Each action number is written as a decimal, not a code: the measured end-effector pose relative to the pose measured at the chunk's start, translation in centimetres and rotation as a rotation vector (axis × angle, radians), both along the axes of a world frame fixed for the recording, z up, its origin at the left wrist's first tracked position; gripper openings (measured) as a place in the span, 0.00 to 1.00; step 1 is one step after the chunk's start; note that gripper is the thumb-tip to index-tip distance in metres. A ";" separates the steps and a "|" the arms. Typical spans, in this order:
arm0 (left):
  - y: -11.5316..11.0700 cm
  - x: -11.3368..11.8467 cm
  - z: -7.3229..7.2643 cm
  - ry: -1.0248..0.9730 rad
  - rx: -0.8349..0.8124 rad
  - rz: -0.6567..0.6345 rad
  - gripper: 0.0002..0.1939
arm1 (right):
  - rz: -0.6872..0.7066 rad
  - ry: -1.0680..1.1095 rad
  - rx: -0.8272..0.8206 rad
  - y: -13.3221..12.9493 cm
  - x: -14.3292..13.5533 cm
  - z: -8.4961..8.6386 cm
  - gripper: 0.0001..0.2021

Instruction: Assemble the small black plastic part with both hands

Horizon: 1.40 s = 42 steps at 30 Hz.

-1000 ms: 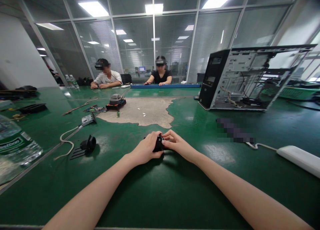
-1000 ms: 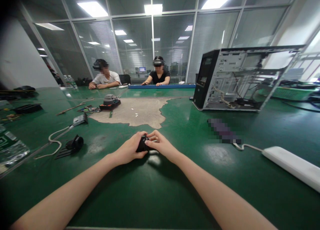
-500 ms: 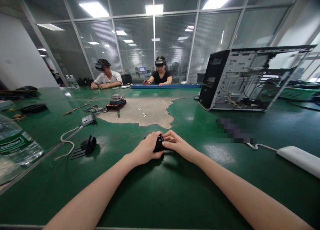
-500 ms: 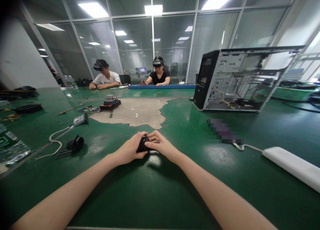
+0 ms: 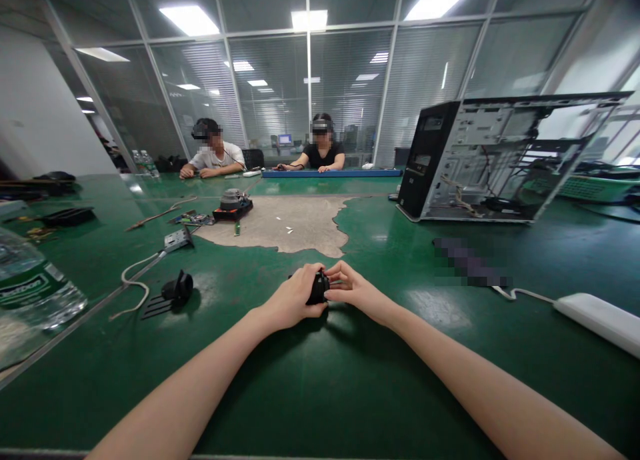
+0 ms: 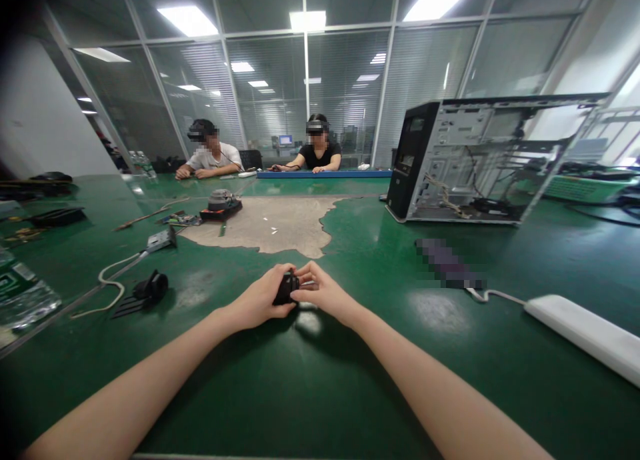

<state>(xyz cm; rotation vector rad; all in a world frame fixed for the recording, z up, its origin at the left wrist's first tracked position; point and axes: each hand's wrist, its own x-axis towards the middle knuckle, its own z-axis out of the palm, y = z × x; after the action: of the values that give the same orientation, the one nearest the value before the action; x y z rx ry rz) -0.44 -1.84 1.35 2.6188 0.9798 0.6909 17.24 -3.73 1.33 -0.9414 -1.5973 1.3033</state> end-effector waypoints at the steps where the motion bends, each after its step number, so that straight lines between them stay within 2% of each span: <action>1: 0.0 0.0 0.0 -0.002 -0.003 0.000 0.31 | -0.010 0.001 0.002 0.0 0.0 -0.1 0.13; 4: 0.0 0.1 0.1 -0.007 -0.010 0.000 0.31 | -0.035 0.012 -0.005 0.1 -0.2 -0.4 0.11; 10: 0.0 0.1 0.2 -0.024 -0.022 0.004 0.31 | -0.076 -0.015 -0.056 0.6 -0.3 -0.7 0.14; 16: 0.1 0.1 -0.2 -0.026 -0.006 0.002 0.31 | -0.005 -0.007 0.007 0.1 0.0 -0.1 0.13; 20: 0.2 0.1 -0.2 -0.019 0.002 0.000 0.31 | -0.036 0.004 -0.003 0.2 -0.2 -0.3 0.10; 26: 0.2 0.1 -0.2 -0.024 -0.011 0.003 0.31 | -0.071 -0.013 -0.046 0.6 -0.3 -0.7 0.14; 32: 0.2 0.1 -0.2 -0.040 -0.004 -0.009 0.30 | 0.017 0.015 -0.026 0.2 0.1 -0.3 0.15; 36: 0.1 0.1 -0.1 -0.018 -0.001 -0.003 0.31 | -0.033 0.016 -0.004 0.2 0.0 -0.4 0.10; 42: 0.1 0.1 0.1 0.005 0.000 0.002 0.30 | -0.060 -0.019 -0.060 0.5 -0.1 -0.9 0.14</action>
<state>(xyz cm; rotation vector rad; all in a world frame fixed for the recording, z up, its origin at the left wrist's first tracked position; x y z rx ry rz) -0.35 -1.79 1.48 2.6211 0.9845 0.6850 17.11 -3.19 0.43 -1.0340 -1.5395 1.3108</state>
